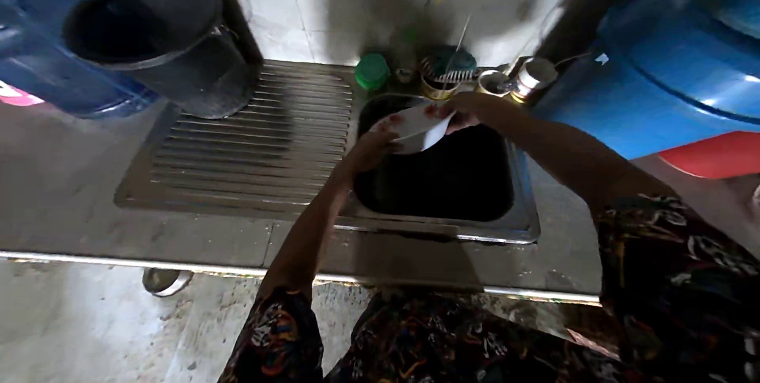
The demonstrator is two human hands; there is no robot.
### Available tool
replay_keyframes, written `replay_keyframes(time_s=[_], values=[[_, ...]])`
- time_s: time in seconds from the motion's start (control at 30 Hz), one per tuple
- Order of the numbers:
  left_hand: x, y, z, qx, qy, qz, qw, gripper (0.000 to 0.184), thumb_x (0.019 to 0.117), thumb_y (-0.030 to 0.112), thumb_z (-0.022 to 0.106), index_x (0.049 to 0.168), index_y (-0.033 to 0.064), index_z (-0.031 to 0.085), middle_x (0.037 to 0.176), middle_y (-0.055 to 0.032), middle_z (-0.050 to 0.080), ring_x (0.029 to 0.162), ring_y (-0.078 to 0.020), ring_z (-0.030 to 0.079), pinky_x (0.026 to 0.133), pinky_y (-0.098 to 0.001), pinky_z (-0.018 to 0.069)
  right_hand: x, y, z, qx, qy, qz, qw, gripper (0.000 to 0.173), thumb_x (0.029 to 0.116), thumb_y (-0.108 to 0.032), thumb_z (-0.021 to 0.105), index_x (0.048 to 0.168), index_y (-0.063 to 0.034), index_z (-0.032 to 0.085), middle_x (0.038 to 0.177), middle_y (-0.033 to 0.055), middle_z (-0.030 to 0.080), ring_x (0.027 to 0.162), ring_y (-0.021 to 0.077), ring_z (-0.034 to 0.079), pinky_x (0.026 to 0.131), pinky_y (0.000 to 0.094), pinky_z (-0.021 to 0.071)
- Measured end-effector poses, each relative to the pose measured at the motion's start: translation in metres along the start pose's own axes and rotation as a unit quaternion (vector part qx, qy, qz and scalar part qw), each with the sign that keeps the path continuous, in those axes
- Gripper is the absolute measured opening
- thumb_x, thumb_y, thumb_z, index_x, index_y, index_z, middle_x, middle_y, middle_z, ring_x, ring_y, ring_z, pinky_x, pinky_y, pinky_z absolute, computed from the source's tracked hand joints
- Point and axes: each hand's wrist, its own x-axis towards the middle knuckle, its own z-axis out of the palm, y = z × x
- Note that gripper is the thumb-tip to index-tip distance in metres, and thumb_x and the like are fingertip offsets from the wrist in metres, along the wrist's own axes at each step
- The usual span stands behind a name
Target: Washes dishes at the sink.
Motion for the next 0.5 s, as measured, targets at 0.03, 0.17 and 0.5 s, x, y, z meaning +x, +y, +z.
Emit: replay_keyframes(time_s=[0.03, 0.17, 0.5], values=[[0.002, 0.002, -0.006, -0.05, 0.006, -0.021, 0.999, 0.036, 0.1054, 0.02, 0.058, 0.135, -0.0003, 0.062, 0.142, -0.0212, 0.059, 0.131, -0.0337, 0.057, 0.114, -0.052, 0.0412, 0.004, -0.004, -0.001, 0.022, -0.007, -0.007, 1.0, 0.029, 0.1038, -0.019, 0.052, 0.128, -0.0043, 0.056, 0.1, 0.0127, 0.064, 0.073, 0.0187, 0.065, 0.066, 0.0334, 0.0581], [0.0, -0.011, -0.02, -0.232, 0.189, -0.121, 0.947, 0.032, 0.1067, 0.019, 0.053, 0.126, -0.0036, 0.064, 0.111, -0.0159, 0.069, 0.1, -0.0163, 0.066, 0.096, -0.0398, 0.0533, -0.014, -0.006, -0.002, 0.088, -0.032, -0.035, 0.995, 0.074, 0.1063, -0.065, 0.023, 0.139, -0.0057, 0.052, 0.104, 0.0165, 0.069, 0.079, 0.0232, 0.071, 0.07, 0.0347, 0.0602], [0.003, -0.017, -0.057, -0.25, 0.341, -0.239, 0.874, 0.038, 0.1098, 0.03, 0.047, 0.107, -0.0029, 0.065, 0.087, -0.0101, 0.063, 0.075, -0.0133, 0.06, 0.075, -0.0354, 0.0535, 0.067, 0.167, 0.107, 0.194, 0.379, -0.065, 0.903, 0.042, 0.1108, -0.026, 0.043, 0.138, 0.0034, 0.055, 0.138, 0.0269, 0.057, 0.127, 0.0383, 0.056, 0.107, 0.0522, 0.0464]])
